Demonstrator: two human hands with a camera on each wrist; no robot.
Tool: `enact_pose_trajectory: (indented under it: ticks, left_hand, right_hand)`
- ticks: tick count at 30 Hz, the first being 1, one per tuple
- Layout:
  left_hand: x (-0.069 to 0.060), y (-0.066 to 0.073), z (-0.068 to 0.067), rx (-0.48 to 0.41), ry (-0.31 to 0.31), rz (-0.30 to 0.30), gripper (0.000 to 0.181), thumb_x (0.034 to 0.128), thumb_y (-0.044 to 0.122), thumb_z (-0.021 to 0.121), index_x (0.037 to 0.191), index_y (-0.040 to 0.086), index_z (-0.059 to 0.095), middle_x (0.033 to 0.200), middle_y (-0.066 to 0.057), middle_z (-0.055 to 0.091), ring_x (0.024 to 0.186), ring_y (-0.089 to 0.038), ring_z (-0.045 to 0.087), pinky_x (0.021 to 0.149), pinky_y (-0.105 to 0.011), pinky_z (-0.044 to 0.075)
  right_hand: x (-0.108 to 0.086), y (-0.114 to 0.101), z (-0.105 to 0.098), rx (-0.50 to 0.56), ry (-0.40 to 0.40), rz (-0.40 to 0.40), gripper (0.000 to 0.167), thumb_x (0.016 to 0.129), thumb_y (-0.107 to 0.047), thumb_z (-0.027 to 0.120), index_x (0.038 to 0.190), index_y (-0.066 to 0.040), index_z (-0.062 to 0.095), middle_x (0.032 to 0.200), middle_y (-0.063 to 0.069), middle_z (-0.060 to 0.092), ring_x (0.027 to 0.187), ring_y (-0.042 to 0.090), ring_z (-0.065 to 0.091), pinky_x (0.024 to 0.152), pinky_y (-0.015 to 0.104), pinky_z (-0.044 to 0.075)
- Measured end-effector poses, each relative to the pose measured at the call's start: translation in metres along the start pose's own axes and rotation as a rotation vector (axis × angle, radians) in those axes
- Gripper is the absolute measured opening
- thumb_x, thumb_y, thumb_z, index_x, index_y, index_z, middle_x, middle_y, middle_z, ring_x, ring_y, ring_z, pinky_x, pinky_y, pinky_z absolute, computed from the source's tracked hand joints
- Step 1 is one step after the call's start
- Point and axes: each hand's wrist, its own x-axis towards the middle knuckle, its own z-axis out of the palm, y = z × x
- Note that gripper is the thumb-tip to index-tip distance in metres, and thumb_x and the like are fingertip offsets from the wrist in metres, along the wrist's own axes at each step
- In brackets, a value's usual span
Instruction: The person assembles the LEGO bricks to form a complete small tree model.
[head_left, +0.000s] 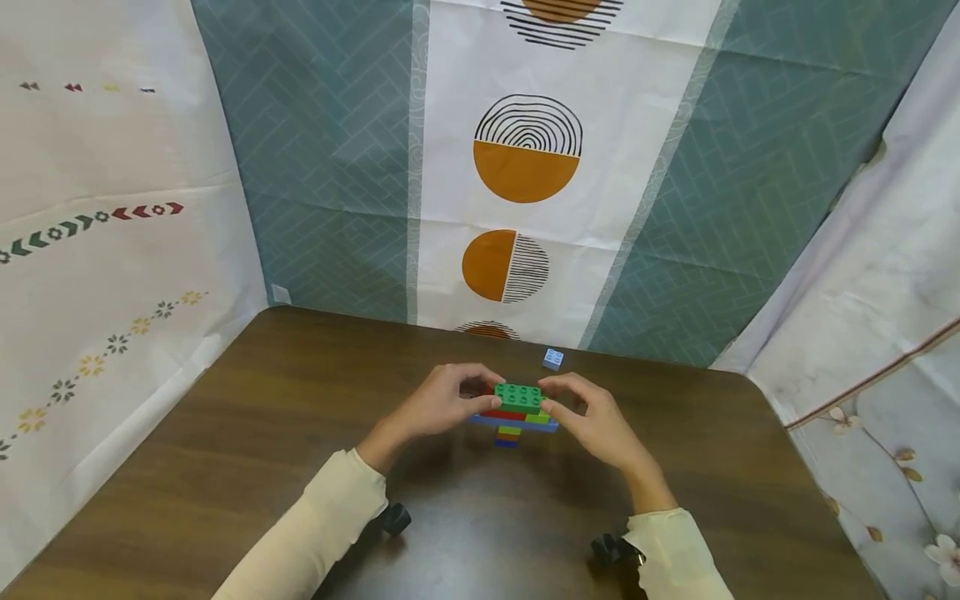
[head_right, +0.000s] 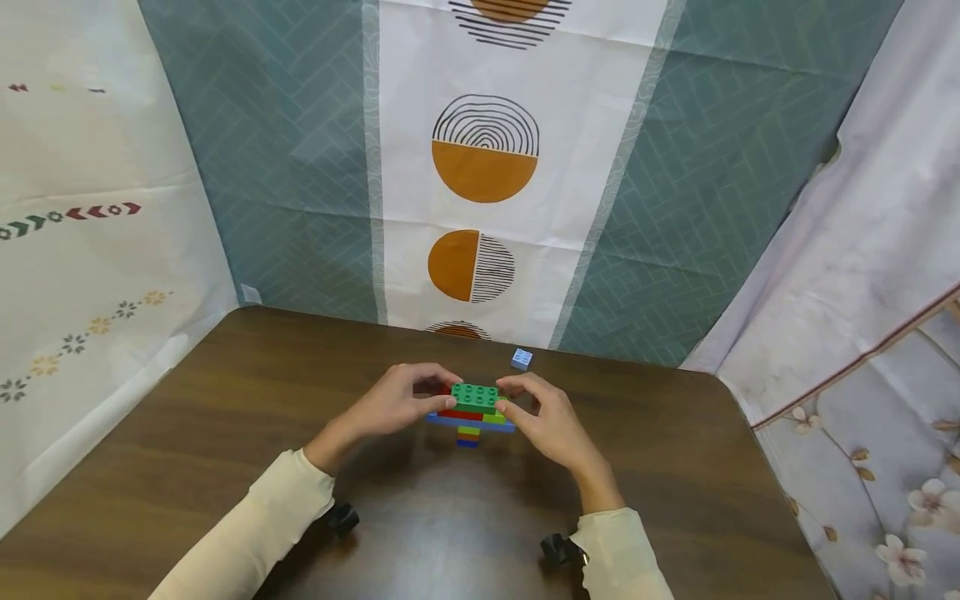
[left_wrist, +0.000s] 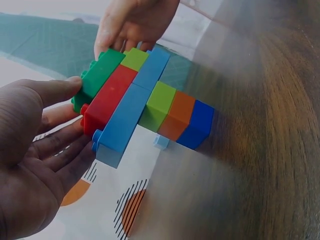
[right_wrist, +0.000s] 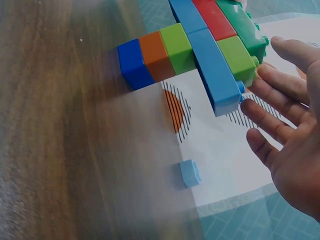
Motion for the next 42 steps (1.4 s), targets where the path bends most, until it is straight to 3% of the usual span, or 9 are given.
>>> enact_pose_trajectory:
  ticks: [9, 18, 24, 33, 38, 42]
  left_hand:
    - [0.0, 0.0, 0.0, 0.006, 0.001, 0.001, 0.029, 0.0952, 0.027, 0.075, 0.122, 0.017, 0.073, 0.117, 0.0, 0.075, 0.099, -0.013, 0.068, 0.094, -0.029, 0.06]
    - [-0.001, 0.0, 0.0, 0.018, 0.005, -0.018, 0.03, 0.0953, 0.026, 0.075, 0.123, 0.016, 0.073, 0.117, 0.0, 0.074, 0.101, -0.014, 0.068, 0.095, -0.031, 0.059]
    - [-0.001, 0.0, 0.001, 0.024, 0.005, -0.015, 0.029, 0.0955, 0.026, 0.075, 0.123, 0.016, 0.073, 0.117, 0.0, 0.074, 0.099, -0.014, 0.067, 0.093, -0.029, 0.059]
    - [-0.002, 0.003, 0.0, 0.02, 0.003, -0.018, 0.029, 0.0959, 0.027, 0.075, 0.123, 0.015, 0.073, 0.117, 0.0, 0.074, 0.098, -0.014, 0.067, 0.092, -0.028, 0.059]
    - [-0.002, 0.002, -0.001, 0.029, 0.003, -0.027, 0.03, 0.0958, 0.027, 0.075, 0.123, 0.015, 0.073, 0.117, -0.001, 0.074, 0.098, -0.013, 0.067, 0.091, -0.027, 0.059]
    - [-0.001, 0.002, 0.0, 0.028, 0.001, -0.029, 0.03, 0.0959, 0.027, 0.075, 0.123, 0.016, 0.073, 0.118, 0.0, 0.074, 0.099, -0.014, 0.066, 0.092, -0.028, 0.059]
  right_hand:
    - [0.013, 0.014, -0.011, 0.011, 0.066, 0.008, 0.028, 0.1, -0.02, 0.069, 0.128, -0.018, 0.069, 0.118, 0.009, 0.073, 0.104, 0.011, 0.063, 0.083, 0.029, 0.053]
    - [0.045, 0.04, -0.022, -0.077, 0.114, 0.069, 0.03, 0.097, -0.017, 0.072, 0.126, -0.009, 0.07, 0.115, 0.012, 0.076, 0.105, 0.015, 0.067, 0.09, 0.03, 0.051]
    - [0.061, 0.059, -0.025, -0.083, 0.129, 0.09, 0.031, 0.094, -0.009, 0.074, 0.124, -0.003, 0.07, 0.113, 0.019, 0.076, 0.096, 0.006, 0.067, 0.087, 0.021, 0.05]
    - [0.08, 0.078, -0.021, -0.124, 0.09, 0.206, 0.037, 0.095, -0.01, 0.072, 0.13, 0.001, 0.066, 0.124, 0.021, 0.072, 0.112, 0.036, 0.067, 0.09, 0.037, 0.053]
    - [0.086, 0.083, -0.021, -0.124, 0.051, 0.262, 0.04, 0.096, -0.011, 0.07, 0.133, 0.001, 0.063, 0.131, 0.022, 0.068, 0.12, 0.041, 0.063, 0.095, 0.048, 0.054]
    - [0.089, 0.089, -0.02, -0.13, 0.06, 0.269, 0.039, 0.095, -0.011, 0.072, 0.131, 0.002, 0.064, 0.13, 0.023, 0.068, 0.119, 0.041, 0.063, 0.094, 0.047, 0.054]
